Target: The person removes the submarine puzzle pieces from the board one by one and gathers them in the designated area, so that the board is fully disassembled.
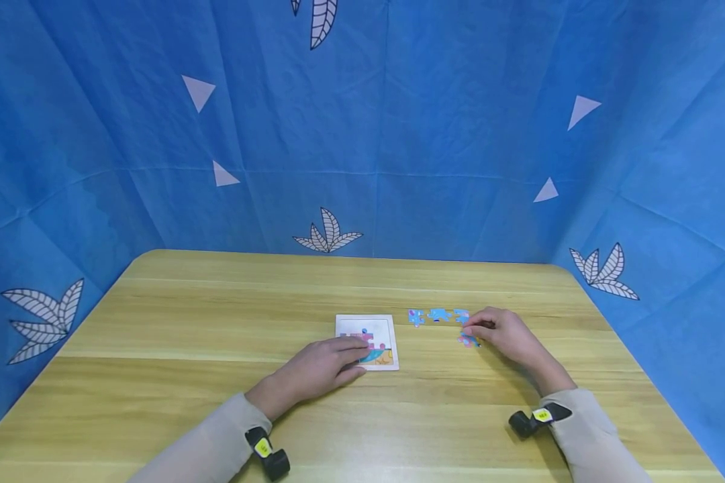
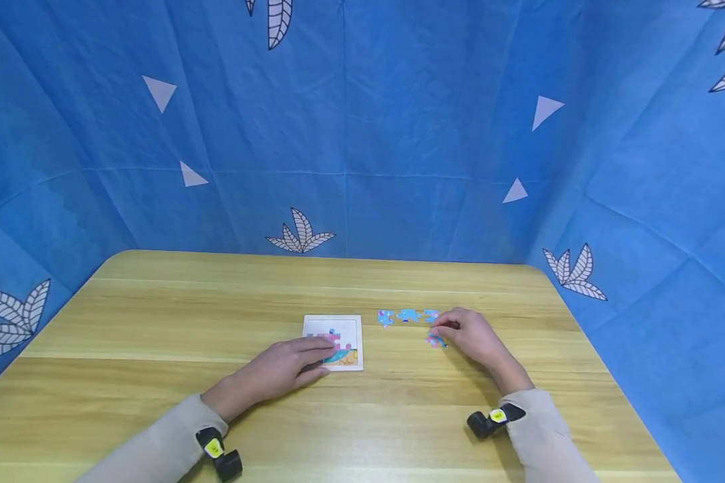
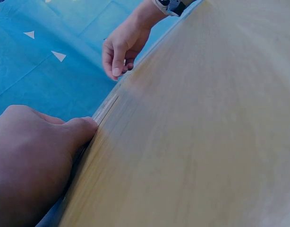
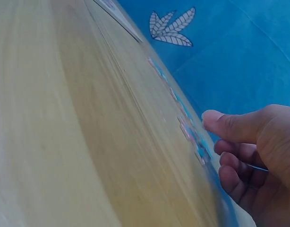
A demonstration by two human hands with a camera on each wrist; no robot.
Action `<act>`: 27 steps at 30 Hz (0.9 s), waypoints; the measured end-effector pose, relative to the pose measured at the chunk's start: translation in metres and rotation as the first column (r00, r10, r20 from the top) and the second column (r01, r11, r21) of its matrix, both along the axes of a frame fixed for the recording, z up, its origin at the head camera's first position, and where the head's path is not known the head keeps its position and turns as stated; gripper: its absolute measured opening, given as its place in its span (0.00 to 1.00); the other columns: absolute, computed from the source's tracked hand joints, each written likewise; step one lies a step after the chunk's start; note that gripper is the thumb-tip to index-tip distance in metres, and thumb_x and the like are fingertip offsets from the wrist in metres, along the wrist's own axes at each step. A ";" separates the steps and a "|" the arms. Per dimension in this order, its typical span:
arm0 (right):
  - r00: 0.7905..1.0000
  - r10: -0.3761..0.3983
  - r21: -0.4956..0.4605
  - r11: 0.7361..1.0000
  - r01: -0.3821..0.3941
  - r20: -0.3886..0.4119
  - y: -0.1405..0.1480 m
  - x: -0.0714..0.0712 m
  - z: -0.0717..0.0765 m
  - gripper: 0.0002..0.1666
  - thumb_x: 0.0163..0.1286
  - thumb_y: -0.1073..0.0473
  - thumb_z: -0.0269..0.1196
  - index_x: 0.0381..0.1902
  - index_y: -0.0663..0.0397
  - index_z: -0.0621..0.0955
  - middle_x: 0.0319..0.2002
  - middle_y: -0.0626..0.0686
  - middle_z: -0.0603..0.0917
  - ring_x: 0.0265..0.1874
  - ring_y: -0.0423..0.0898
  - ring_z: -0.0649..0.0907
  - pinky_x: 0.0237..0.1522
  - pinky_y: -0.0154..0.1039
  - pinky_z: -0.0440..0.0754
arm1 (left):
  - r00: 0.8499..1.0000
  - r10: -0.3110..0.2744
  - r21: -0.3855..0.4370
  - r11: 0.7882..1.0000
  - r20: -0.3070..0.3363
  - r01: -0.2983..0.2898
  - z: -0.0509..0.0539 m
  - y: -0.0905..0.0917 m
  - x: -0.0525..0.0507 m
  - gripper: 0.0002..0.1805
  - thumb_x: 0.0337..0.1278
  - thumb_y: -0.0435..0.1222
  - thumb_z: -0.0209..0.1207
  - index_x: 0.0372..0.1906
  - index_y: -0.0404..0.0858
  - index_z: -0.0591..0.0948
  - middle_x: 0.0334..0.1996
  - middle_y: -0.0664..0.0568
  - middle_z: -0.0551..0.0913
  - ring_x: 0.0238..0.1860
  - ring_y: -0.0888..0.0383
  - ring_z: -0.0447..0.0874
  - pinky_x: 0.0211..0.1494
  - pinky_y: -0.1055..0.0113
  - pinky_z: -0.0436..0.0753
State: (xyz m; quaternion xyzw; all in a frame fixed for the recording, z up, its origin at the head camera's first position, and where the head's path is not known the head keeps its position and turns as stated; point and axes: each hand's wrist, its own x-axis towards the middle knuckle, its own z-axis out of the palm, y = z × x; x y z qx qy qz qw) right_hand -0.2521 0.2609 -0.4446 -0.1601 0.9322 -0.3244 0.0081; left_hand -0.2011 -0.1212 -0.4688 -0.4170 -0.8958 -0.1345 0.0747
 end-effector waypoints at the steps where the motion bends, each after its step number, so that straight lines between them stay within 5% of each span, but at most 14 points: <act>1: 1.000 0.005 -0.003 1.000 -0.005 -0.010 -0.002 0.000 0.001 0.06 0.67 0.56 0.66 0.39 0.49 0.88 0.39 0.47 0.85 0.41 0.46 0.81 0.44 0.45 0.79 | 1.000 0.000 0.000 1.000 -0.003 0.000 0.000 0.000 0.000 0.25 0.72 0.51 0.51 0.65 0.41 0.76 0.65 0.52 0.74 0.67 0.57 0.70 0.67 0.60 0.72; 12: 0.995 0.096 -0.069 0.993 -0.099 -0.034 -0.031 0.006 0.008 0.07 0.67 0.59 0.67 0.41 0.53 0.87 0.34 0.47 0.82 0.25 0.44 0.80 0.24 0.36 0.81 | 1.000 0.023 -0.003 1.000 0.012 -0.023 0.001 0.001 0.003 0.26 0.71 0.52 0.52 0.64 0.42 0.77 0.65 0.53 0.75 0.66 0.56 0.70 0.67 0.58 0.72; 21: 0.981 0.170 -0.020 0.985 -0.172 -0.097 -0.067 0.005 0.012 0.06 0.65 0.59 0.68 0.40 0.50 0.88 0.33 0.41 0.82 0.31 0.40 0.78 0.33 0.36 0.80 | 0.998 0.013 0.028 1.000 -0.060 -0.011 -0.001 -0.007 0.003 0.26 0.69 0.52 0.55 0.63 0.41 0.79 0.63 0.53 0.77 0.64 0.56 0.72 0.66 0.59 0.73; 27: 0.973 0.217 -0.019 0.975 -0.219 -0.077 -0.093 0.003 0.016 0.08 0.67 0.57 0.67 0.42 0.51 0.87 0.36 0.41 0.83 0.32 0.39 0.79 0.34 0.36 0.80 | 0.997 0.052 0.029 0.998 -0.050 -0.051 -0.002 -0.014 0.003 0.28 0.68 0.54 0.55 0.64 0.41 0.78 0.63 0.53 0.76 0.64 0.54 0.73 0.67 0.58 0.73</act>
